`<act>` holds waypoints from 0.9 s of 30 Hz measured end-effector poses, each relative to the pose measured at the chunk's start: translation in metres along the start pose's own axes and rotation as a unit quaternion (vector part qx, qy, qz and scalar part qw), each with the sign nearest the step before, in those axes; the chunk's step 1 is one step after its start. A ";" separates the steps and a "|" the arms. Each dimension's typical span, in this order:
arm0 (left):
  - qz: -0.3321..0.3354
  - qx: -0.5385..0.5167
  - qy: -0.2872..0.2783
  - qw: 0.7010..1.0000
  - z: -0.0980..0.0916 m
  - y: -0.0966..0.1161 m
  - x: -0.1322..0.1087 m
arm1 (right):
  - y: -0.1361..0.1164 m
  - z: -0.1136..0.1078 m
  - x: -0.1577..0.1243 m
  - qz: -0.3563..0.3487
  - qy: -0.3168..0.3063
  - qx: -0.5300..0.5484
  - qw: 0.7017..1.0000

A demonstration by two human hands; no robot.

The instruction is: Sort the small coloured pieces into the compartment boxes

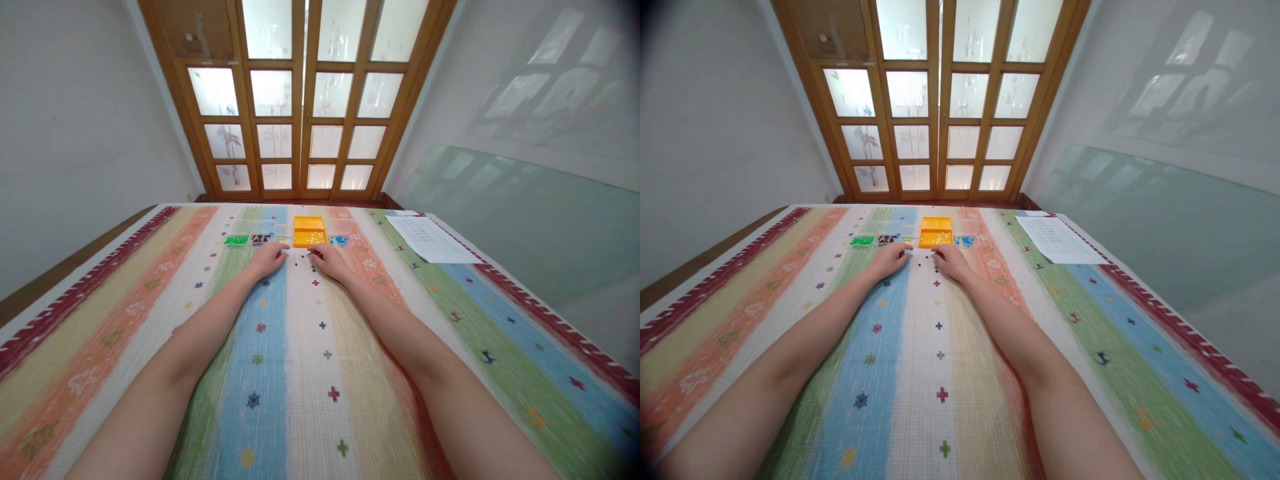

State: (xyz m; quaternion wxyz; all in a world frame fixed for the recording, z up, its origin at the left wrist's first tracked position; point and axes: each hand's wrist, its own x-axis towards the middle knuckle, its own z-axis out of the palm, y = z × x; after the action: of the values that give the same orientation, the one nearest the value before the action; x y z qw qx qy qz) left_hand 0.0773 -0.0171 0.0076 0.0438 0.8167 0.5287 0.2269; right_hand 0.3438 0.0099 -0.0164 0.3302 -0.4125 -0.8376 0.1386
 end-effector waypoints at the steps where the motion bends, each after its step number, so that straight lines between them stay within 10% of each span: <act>1: 0.027 -0.001 -0.012 1.000 0.002 0.007 0.000 | 0.001 0.001 0.000 0.001 0.003 0.000 1.000; 17: 0.090 0.018 -0.047 0.995 0.010 0.023 -0.002 | 0.001 0.001 0.001 0.002 -0.002 -0.005 1.000; 27: -0.111 0.021 0.115 0.987 -0.009 -0.025 0.004 | 0.002 0.000 0.000 -0.002 -0.001 0.000 1.000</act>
State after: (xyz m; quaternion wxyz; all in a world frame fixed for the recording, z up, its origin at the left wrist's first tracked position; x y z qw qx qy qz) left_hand 0.0537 -0.0044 0.0093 -0.0094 0.7222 0.6225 0.3014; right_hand 0.3446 0.0114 -0.0177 0.3297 -0.4109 -0.8387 0.1378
